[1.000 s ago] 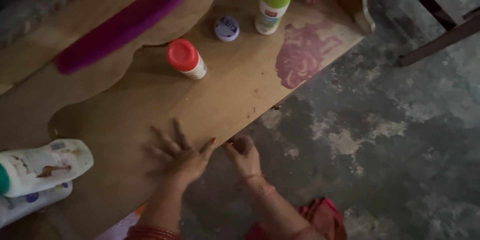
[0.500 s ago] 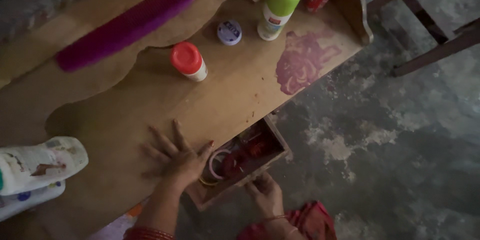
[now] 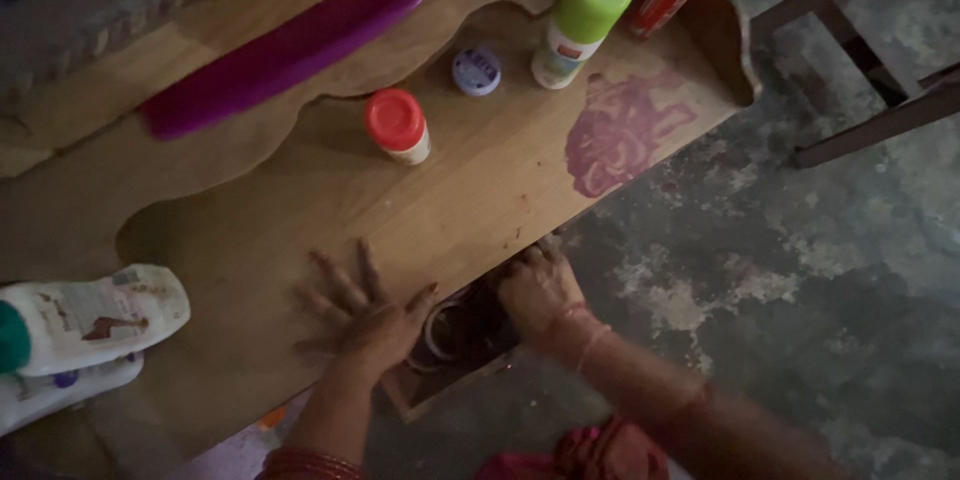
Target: The person packs a red handbag with personal items including a tissue, a small bottle, and a red bangle. They then open a vanity drawer, retrieve a white tube, and place it into the bag before zipping it closed.
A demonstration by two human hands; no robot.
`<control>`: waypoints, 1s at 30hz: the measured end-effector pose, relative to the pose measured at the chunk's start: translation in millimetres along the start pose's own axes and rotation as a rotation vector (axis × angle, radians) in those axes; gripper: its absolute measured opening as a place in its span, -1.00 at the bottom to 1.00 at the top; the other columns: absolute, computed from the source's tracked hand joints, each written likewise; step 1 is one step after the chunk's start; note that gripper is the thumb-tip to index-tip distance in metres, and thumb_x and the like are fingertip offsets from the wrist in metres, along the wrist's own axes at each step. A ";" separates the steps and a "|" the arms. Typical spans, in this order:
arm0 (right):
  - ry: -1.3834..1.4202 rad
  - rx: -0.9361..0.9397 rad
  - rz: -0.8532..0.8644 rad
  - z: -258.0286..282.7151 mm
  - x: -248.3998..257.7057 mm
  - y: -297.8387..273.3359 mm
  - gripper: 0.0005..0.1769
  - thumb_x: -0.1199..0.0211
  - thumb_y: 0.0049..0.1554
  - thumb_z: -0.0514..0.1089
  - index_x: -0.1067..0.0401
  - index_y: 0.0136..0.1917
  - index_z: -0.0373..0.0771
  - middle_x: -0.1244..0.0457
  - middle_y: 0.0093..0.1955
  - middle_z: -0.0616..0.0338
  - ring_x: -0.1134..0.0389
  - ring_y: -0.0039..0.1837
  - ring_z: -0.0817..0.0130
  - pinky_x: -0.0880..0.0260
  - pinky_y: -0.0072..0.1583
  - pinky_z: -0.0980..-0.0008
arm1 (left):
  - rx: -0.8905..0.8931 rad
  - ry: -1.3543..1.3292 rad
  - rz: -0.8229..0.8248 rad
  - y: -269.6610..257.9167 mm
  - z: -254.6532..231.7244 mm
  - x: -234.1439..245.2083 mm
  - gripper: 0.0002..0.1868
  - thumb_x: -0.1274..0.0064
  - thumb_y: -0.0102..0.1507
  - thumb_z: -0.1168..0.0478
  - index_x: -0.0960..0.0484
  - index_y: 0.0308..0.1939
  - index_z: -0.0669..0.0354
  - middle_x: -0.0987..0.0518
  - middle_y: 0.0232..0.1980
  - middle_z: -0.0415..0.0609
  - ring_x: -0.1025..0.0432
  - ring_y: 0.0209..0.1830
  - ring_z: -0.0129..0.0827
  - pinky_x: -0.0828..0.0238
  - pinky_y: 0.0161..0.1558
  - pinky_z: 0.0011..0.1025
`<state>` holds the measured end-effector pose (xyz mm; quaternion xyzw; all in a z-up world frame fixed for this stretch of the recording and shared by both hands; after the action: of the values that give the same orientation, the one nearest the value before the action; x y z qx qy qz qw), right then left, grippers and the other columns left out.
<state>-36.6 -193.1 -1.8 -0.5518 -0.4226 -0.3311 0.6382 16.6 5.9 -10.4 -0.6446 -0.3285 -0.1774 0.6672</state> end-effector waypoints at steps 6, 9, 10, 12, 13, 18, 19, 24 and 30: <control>0.236 0.193 -0.395 -13.1 -7.3 -16.7 -0.56 -0.25 -0.12 -0.14 -0.55 0.07 -0.17 -0.36 0.14 0.12 -0.30 0.27 0.08 -0.23 0.28 0.03 | -0.003 -0.010 -0.021 -0.7 1.8 -2.7 0.27 0.20 0.09 -0.65 0.57 0.61 -0.35 0.89 0.59 0.11 0.85 0.54 0.46 0.43 0.18 0.78; 0.794 0.053 -0.406 -19.5 -26.3 -34.4 -0.70 -0.20 0.02 -0.15 -0.48 0.03 -0.27 -0.36 0.21 0.15 -0.40 0.20 0.12 -0.39 0.20 0.15 | -0.016 -0.012 0.019 -0.5 1.5 0.8 0.28 0.22 0.10 -0.66 0.60 0.60 -0.35 0.94 0.56 0.11 0.90 0.52 0.43 0.47 0.17 0.79; 1.014 -0.037 -0.357 -19.8 -37.6 -42.3 -0.78 -0.18 0.09 -0.15 -0.46 -0.01 -0.28 -0.36 0.24 0.17 -0.44 0.17 0.14 -0.46 0.16 0.21 | -0.019 -0.015 0.028 -1.3 1.2 1.4 0.27 0.23 0.10 -0.66 0.61 0.60 -0.34 0.94 0.56 0.12 0.92 0.51 0.43 0.48 0.17 0.80; 1.575 -0.146 -0.342 -18.5 -62.6 -65.7 -0.78 -0.19 0.14 -0.23 -0.37 0.07 -0.31 -0.30 0.11 0.06 -0.38 0.11 0.17 -0.44 0.09 0.20 | -0.024 -0.020 0.045 -3.2 0.7 3.2 0.27 0.23 0.12 -0.66 0.62 0.60 -0.34 0.96 0.54 0.13 0.95 0.50 0.43 0.50 0.17 0.80; 1.854 -0.205 -0.327 -14.1 -77.3 -77.2 -0.77 -0.19 0.17 -0.26 -0.33 0.11 -0.32 -0.27 0.05 0.01 -0.36 0.07 0.19 -0.44 0.06 0.19 | -0.017 -0.015 0.045 -3.9 0.0 4.2 0.27 0.23 0.11 -0.66 0.61 0.60 -0.35 0.95 0.55 0.12 0.94 0.50 0.43 0.49 0.18 0.80; 2.497 -0.703 -0.193 24.2 -149.5 -131.6 -0.56 -0.12 0.14 -0.10 -0.44 0.13 -0.51 -0.37 -0.02 -0.22 -0.39 -0.01 0.00 -0.42 0.05 0.02 | 0.006 -0.018 0.047 -6.5 -2.8 5.7 0.27 0.19 0.11 -0.63 0.60 0.60 -0.35 0.94 0.56 0.15 0.92 0.51 0.43 0.46 0.20 0.78; 2.326 -0.791 -0.061 25.9 -159.3 -130.9 -0.54 -0.13 0.15 -0.06 -0.45 0.18 -0.46 -0.39 0.06 -0.14 -0.41 0.07 0.11 -0.40 0.13 0.11 | 0.008 -0.017 0.050 -6.5 -3.6 5.4 0.27 0.19 0.11 -0.63 0.61 0.60 -0.35 0.93 0.56 0.15 0.92 0.51 0.43 0.45 0.20 0.78; 2.065 -0.685 0.268 48.7 -157.5 -96.1 -0.48 -0.16 0.16 -0.07 -0.35 0.34 -0.34 -0.39 0.29 -0.08 -0.48 0.19 0.27 -0.48 0.21 0.31 | 0.012 0.010 0.075 -3.4 -5.0 7.8 0.26 0.21 0.12 -0.64 0.66 0.58 -0.37 0.94 0.55 0.15 0.93 0.51 0.42 0.44 0.21 0.77; 2.114 -0.736 0.258 74.6 -96.3 -64.7 -0.44 -0.21 0.10 -0.19 -0.25 0.35 -0.40 -0.32 0.20 -0.23 -0.46 0.03 0.14 -0.54 -0.02 0.26 | 0.017 0.034 0.058 -6.0 -3.8 6.9 0.28 0.19 0.12 -0.64 0.66 0.58 -0.38 0.93 0.56 0.16 0.90 0.52 0.44 0.40 0.19 0.77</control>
<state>-147.9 -135.0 -59.0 -0.1884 0.5138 -0.6684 0.5037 18.4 2.8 -1.1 -0.6450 -0.2994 -0.1660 0.6832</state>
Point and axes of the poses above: each hand's wrist, its own y-axis towards the middle knuckle, its own x-axis out of the back of the hand, z = x × y, the point moved 2 cm from there along y, towards the middle knuckle
